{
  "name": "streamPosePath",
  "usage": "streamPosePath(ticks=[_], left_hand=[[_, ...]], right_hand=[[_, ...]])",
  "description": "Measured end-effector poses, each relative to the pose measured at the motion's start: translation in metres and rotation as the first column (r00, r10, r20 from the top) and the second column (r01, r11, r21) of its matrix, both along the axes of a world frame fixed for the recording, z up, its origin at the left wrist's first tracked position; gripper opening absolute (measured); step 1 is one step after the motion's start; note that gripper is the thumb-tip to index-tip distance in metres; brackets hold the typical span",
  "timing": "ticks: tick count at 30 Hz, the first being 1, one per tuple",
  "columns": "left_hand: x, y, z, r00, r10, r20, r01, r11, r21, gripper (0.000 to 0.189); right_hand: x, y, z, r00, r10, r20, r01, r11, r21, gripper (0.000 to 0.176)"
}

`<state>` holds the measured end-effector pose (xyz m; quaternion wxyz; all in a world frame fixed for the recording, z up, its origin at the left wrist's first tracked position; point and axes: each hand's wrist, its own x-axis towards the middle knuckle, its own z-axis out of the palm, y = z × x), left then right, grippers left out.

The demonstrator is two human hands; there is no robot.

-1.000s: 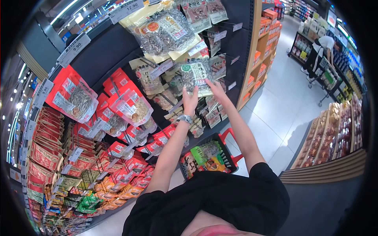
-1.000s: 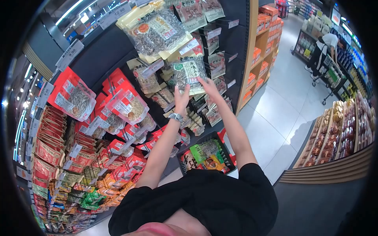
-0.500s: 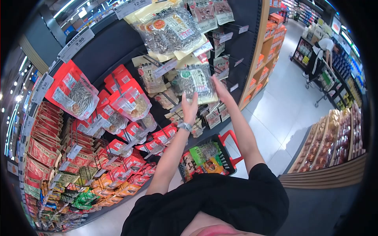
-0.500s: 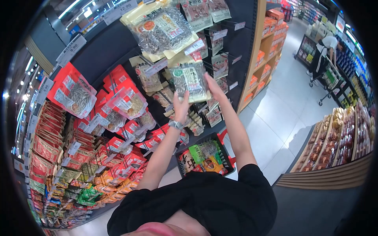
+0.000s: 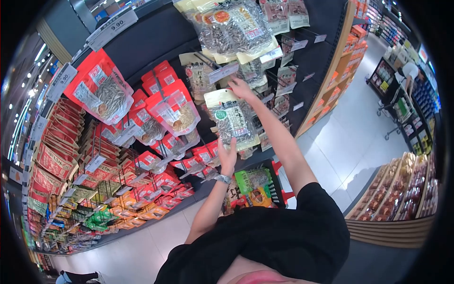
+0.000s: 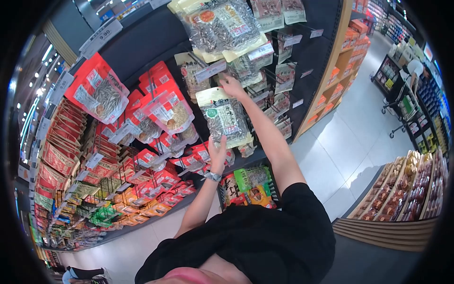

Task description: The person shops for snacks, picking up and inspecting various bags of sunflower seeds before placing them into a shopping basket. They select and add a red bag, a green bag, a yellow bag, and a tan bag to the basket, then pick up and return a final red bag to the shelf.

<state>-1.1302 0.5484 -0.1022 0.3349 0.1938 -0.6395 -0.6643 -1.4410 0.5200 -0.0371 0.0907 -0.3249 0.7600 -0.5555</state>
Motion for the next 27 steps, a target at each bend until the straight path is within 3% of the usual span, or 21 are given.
streamPosePath(ticks=[2, 4, 10, 12, 13, 14, 15, 20, 22, 27], left_hand=[[0.003, -0.01, -0.011, 0.999, 0.038, -0.023, -0.038, 0.999, 0.004, 0.046], [0.009, -0.014, -0.01, 1.0, 0.027, -0.006, -0.026, 0.999, 0.027, 0.046], [-0.007, -0.002, 0.004, 0.999, -0.041, -0.035, 0.042, 0.999, 0.017, 0.046], [-0.027, 0.001, 0.013, 0.989, -0.148, -0.02, 0.147, 0.988, -0.053, 0.049], [-0.038, 0.003, 0.018, 0.988, -0.154, -0.023, 0.153, 0.987, -0.05, 0.049], [-0.053, 0.006, 0.024, 0.988, -0.147, -0.05, 0.139, 0.98, -0.143, 0.052], [-0.065, 0.008, 0.032, 0.987, -0.143, -0.08, 0.121, 0.964, -0.236, 0.054], [-0.094, 0.018, 0.072, 0.962, -0.265, -0.067, 0.251, 0.953, -0.169, 0.065], [-0.096, 0.021, 0.08, 0.972, -0.236, 0.018, 0.236, 0.962, -0.134, 0.067], [-0.113, 0.022, 0.095, 0.99, -0.141, -0.01, 0.136, 0.966, -0.221, 0.061]], right_hand=[[0.001, -0.009, -0.009, 0.997, -0.029, 0.074, 0.028, 1.0, 0.013, 0.061], [-0.017, -0.016, -0.043, 0.989, 0.05, 0.141, -0.01, 0.962, -0.274, 0.057], [0.008, 0.063, -0.015, 0.981, -0.052, 0.185, 0.116, 0.927, -0.356, 0.035], [-0.002, 0.087, -0.001, 0.987, -0.16, 0.015, 0.156, 0.933, -0.325, 0.031], [-0.009, 0.094, 0.01, 0.978, -0.192, 0.086, 0.211, 0.887, -0.411, 0.028], [-0.018, 0.105, 0.024, 0.952, -0.307, 0.009, 0.289, 0.887, -0.361, 0.027], [-0.022, 0.115, 0.042, 0.954, -0.297, 0.039, 0.287, 0.868, -0.405, 0.026], [-0.053, 0.142, 0.079, 0.952, -0.306, 0.023, 0.267, 0.788, -0.555, 0.026], [-0.061, 0.141, 0.085, 0.941, -0.337, -0.024, 0.266, 0.784, -0.561, 0.029], [-0.068, 0.131, 0.101, 0.815, -0.567, -0.12, 0.506, 0.797, -0.331, 0.033]])
